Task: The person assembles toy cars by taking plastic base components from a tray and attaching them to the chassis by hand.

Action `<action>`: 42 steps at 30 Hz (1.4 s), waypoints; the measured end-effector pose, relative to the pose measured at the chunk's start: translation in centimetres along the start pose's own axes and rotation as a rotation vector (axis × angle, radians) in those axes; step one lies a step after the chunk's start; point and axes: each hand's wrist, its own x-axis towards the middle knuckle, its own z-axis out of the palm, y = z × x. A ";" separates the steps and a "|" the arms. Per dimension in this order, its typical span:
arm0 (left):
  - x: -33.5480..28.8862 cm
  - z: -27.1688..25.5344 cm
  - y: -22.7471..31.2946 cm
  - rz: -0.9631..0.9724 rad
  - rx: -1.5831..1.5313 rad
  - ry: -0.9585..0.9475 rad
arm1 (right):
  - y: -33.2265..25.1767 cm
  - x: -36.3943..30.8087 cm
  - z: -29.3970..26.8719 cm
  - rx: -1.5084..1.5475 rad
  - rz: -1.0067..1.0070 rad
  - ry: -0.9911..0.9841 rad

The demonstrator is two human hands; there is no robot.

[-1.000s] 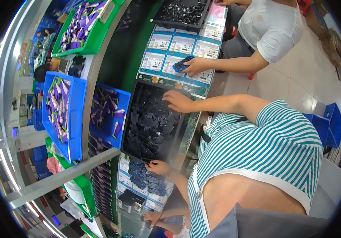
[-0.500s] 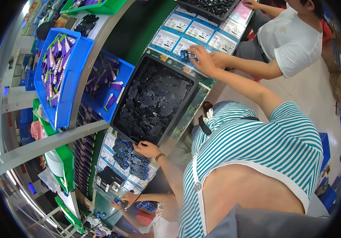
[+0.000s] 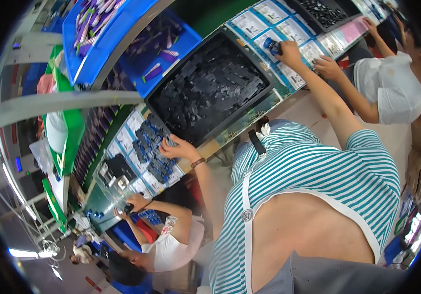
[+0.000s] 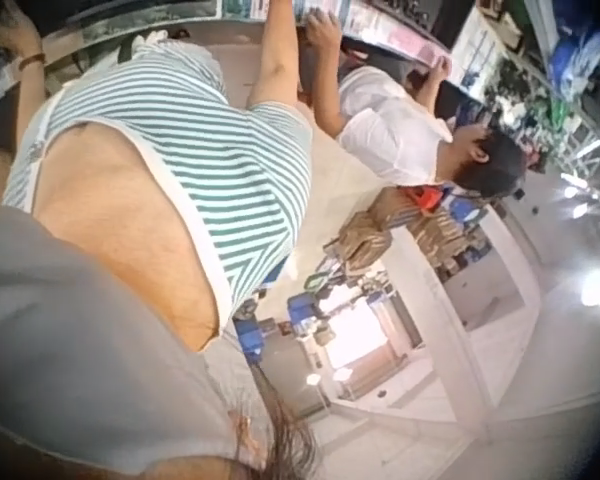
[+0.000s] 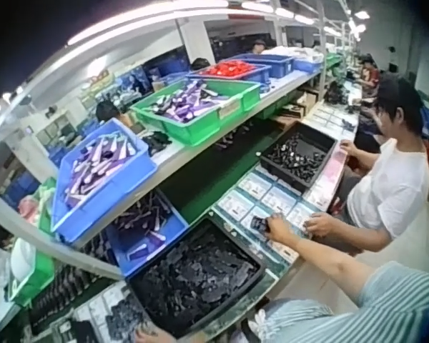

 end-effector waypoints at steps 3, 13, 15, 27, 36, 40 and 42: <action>-0.7 -0.5 5.9 -0.272 -0.503 -0.167 | -2.8 -0.8 -4.0 0.071 -0.110 0.297; -4.8 -1.4 17.9 -1.041 -1.807 -1.131 | -24.8 -10.2 -14.7 0.396 -0.499 0.046; -4.4 -2.2 17.0 -1.106 -1.808 -1.050 | -26.9 -11.5 -14.2 0.371 -0.522 0.089; -4.8 -4.5 11.7 -1.099 -1.895 -1.075 | -33.4 -14.2 -12.4 0.422 -0.489 0.099; -4.3 -7.1 10.7 -1.065 -1.827 -1.062 | -34.7 -16.1 -11.0 0.520 -0.479 0.061; -4.7 -6.7 9.9 -1.154 -1.884 -0.964 | -35.0 -16.1 -11.1 0.485 -0.492 0.040; -4.6 -6.9 9.8 -1.197 -1.991 -0.989 | -35.0 -16.2 -11.0 0.519 -0.517 0.069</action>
